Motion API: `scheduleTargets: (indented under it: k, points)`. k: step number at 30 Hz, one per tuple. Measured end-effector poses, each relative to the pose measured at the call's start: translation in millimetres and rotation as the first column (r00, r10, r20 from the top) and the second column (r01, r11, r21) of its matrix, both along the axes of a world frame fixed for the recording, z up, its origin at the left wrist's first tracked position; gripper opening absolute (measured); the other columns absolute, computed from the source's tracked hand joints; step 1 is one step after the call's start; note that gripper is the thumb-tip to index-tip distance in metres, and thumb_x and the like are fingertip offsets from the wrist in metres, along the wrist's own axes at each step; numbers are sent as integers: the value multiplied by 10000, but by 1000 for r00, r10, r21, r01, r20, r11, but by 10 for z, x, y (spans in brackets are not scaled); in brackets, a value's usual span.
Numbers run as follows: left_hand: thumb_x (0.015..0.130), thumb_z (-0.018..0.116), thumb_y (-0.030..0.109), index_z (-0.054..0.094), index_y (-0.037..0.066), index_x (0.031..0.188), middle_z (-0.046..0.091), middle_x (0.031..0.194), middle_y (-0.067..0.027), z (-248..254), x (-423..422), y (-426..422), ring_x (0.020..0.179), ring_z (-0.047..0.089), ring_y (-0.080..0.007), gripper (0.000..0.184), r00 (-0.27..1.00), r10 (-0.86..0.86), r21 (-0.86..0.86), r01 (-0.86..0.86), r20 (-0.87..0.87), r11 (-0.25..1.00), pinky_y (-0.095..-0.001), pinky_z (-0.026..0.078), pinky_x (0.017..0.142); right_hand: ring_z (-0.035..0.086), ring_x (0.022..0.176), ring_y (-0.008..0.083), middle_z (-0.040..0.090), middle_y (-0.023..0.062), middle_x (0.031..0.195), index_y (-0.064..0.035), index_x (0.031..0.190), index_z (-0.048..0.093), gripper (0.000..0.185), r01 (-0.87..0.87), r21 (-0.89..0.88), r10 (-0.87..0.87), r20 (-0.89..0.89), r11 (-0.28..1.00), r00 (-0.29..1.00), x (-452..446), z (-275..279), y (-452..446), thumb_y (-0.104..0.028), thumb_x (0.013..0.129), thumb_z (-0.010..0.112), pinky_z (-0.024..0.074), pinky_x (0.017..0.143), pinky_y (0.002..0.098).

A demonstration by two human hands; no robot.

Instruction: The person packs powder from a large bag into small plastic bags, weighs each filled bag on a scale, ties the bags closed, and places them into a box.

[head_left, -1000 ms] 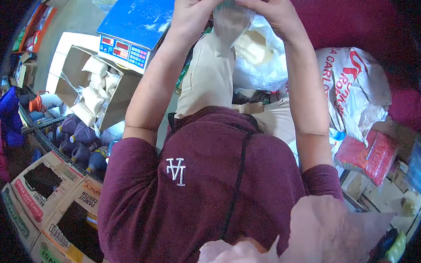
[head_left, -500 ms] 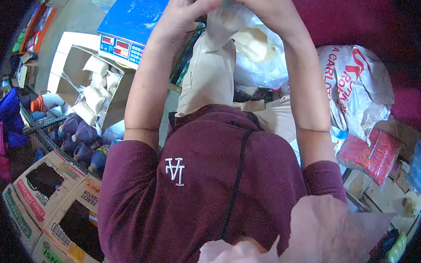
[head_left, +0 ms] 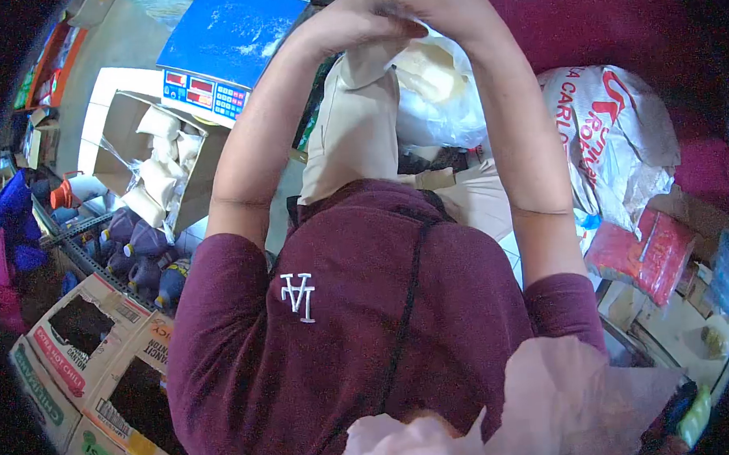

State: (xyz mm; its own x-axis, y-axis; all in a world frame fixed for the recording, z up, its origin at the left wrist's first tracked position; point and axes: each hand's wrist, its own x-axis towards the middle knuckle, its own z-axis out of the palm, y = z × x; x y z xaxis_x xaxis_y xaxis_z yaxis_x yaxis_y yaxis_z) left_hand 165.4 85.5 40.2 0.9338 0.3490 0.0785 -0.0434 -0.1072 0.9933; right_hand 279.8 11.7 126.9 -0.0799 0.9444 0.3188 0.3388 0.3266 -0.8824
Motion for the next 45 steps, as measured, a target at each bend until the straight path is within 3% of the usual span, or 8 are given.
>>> scheduleTargets:
  k: [2, 11, 22, 25, 33, 35, 36, 45]
  points:
    - [793, 657, 124, 625, -2, 897, 616, 776, -21, -4, 93, -60, 743, 596, -129, 166, 952, 152, 4, -158, 265, 987, -261, 474, 663, 527, 707, 57, 585, -6, 753, 11, 825, 592, 133, 48, -24, -47, 36, 999, 998, 13, -39, -8, -109, 880, 609, 455, 632, 227]
    - [850, 660, 254, 674, 14, 1058, 669, 988, -43, -313, -177, 21, 920, 593, -94, 317, 986, 161, -151, -152, 48, 977, -229, 449, 835, 517, 692, 36, 586, -33, 786, -47, 948, 610, 114, 202, -151, -250, -454, 968, 855, 529, -819, -140, -151, 922, 570, 419, 623, 179]
    - [845, 650, 240, 659, 40, 900, 588, 778, 40, -107, -65, -74, 724, 534, -58, 208, 973, 223, -145, -228, -53, 963, -184, 405, 613, 544, 736, 69, 587, 6, 815, -28, 941, 577, 106, 250, 8, -228, -387, 968, 894, 265, -527, -66, -130, 924, 556, 443, 673, 206]
    - [853, 663, 250, 676, 13, 1045, 665, 947, -23, -308, -119, -45, 890, 589, -81, 305, 968, 236, -201, -214, 90, 956, -225, 452, 813, 545, 735, 76, 592, 10, 815, -27, 941, 578, 98, 338, -136, -351, -585, 931, 731, 467, -941, -130, -120, 917, 565, 449, 683, 218]
    - [834, 608, 175, 623, 28, 949, 563, 800, 29, -73, -151, -95, 679, 514, -81, 188, 957, 289, -147, -291, -34, 945, -189, 413, 627, 539, 715, 59, 595, 2, 818, -32, 944, 575, 72, 316, -116, -324, -573, 942, 753, 323, -679, -172, -97, 917, 558, 439, 654, 196]
    - [813, 587, 138, 612, 14, 948, 574, 839, 5, -126, -49, 24, 739, 541, -93, 185, 957, 276, 223, -289, 86, 931, -216, 436, 666, 541, 715, 51, 599, -1, 818, -35, 946, 575, 65, 210, 0, -185, -470, 978, 863, 145, -523, -159, -91, 919, 552, 438, 645, 192]
    - [804, 581, 123, 631, 4, 936, 591, 863, -7, -22, -8, -85, 823, 559, -102, 184, 960, 233, -133, -213, 156, 968, -247, 450, 732, 545, 720, 52, 602, 2, 819, -36, 943, 575, 62, 174, -2, -152, -497, 985, 854, 87, -490, -159, -88, 914, 559, 443, 651, 198]
    - [867, 638, 239, 662, 3, 1044, 661, 954, -51, -334, -185, -120, 896, 595, -112, 296, 951, 278, 51, -286, 133, 957, -237, 457, 803, 574, 701, 87, 625, 27, 811, -40, 922, 586, 40, 340, -209, -381, -714, 917, 587, 525, -1145, -206, -59, 887, 583, 472, 656, 221]
